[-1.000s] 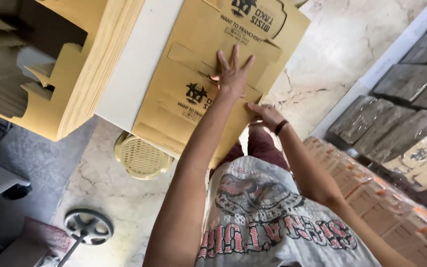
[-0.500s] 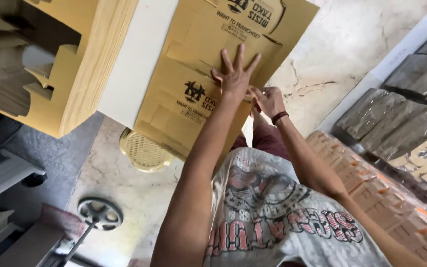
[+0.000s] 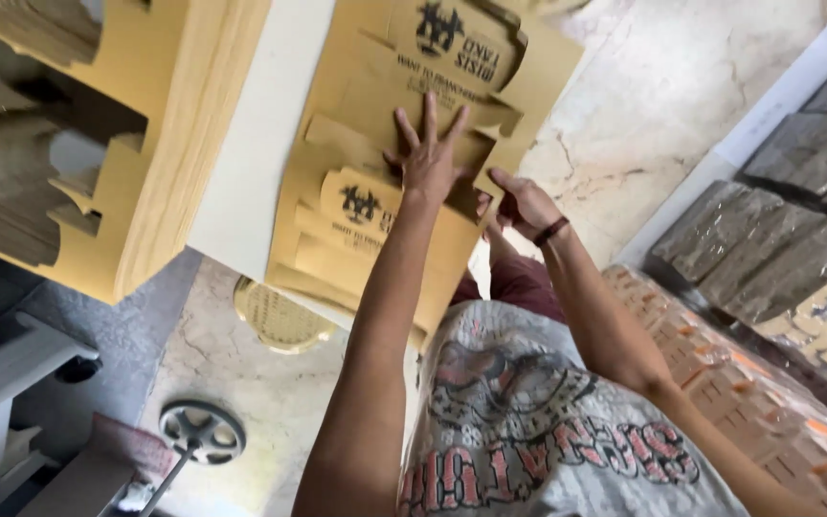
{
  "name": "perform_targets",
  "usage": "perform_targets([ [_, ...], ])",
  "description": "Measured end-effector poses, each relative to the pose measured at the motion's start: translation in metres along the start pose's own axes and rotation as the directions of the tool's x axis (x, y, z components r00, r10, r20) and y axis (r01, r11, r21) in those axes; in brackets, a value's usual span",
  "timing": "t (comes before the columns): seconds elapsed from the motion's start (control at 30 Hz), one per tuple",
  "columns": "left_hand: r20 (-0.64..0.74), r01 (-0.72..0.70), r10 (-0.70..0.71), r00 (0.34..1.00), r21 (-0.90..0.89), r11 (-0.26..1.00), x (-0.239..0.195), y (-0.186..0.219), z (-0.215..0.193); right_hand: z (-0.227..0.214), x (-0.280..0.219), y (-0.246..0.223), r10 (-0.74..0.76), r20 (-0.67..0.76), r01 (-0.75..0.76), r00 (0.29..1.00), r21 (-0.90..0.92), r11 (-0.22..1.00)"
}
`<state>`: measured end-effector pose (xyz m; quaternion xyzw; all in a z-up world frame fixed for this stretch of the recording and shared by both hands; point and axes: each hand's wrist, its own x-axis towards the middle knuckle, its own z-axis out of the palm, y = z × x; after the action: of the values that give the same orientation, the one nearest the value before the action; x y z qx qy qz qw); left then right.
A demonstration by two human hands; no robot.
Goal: The person is preparing cardboard box inserts by punching them out from a pre-cut sheet and folding them along the creases.
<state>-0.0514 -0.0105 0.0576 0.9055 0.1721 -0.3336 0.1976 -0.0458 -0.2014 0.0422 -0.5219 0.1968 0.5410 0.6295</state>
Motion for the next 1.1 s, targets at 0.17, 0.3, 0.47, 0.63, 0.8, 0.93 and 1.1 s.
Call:
perform_targets([
  [0.17,0.028,-0.005,0.005,1.0,0.014,1.0,-0.007,0.0,0.0,0.0,-0.01,-0.003,0.004,0.087,-0.003,0.996,-0.016,1.0],
  [0.3,-0.029,0.013,-0.008,1.0,0.175,0.984,0.022,0.005,0.008,-0.029,0.02,0.001,-0.072,-0.172,0.041,0.982,-0.179,0.983],
  [0.47,0.114,0.262,-0.242,0.963,-0.213,0.941,0.043,0.06,-0.04,-0.034,0.044,-0.017,-0.037,-0.143,0.024,0.989,-0.097,0.995],
  [0.63,0.088,0.288,-0.274,0.958,-0.267,0.92,0.075,0.061,-0.004,-0.03,0.053,-0.004,-0.347,-0.237,0.217,0.907,-0.442,0.87],
  [0.8,0.021,0.275,-0.281,0.96,-0.274,0.921,0.085,0.058,0.006,-0.014,0.047,-0.021,-0.525,-0.195,0.316,0.828,-0.612,0.725],
  [0.93,0.075,0.279,-0.27,0.96,-0.298,0.913,0.076,0.055,0.004,0.008,0.026,-0.051,0.123,-0.325,-0.082,0.938,0.137,0.987],
  [1.1,0.022,0.237,-0.241,0.97,-0.288,0.928,0.086,0.054,0.005,0.007,0.044,-0.06,0.204,-0.475,-0.161,0.856,0.131,0.978],
])
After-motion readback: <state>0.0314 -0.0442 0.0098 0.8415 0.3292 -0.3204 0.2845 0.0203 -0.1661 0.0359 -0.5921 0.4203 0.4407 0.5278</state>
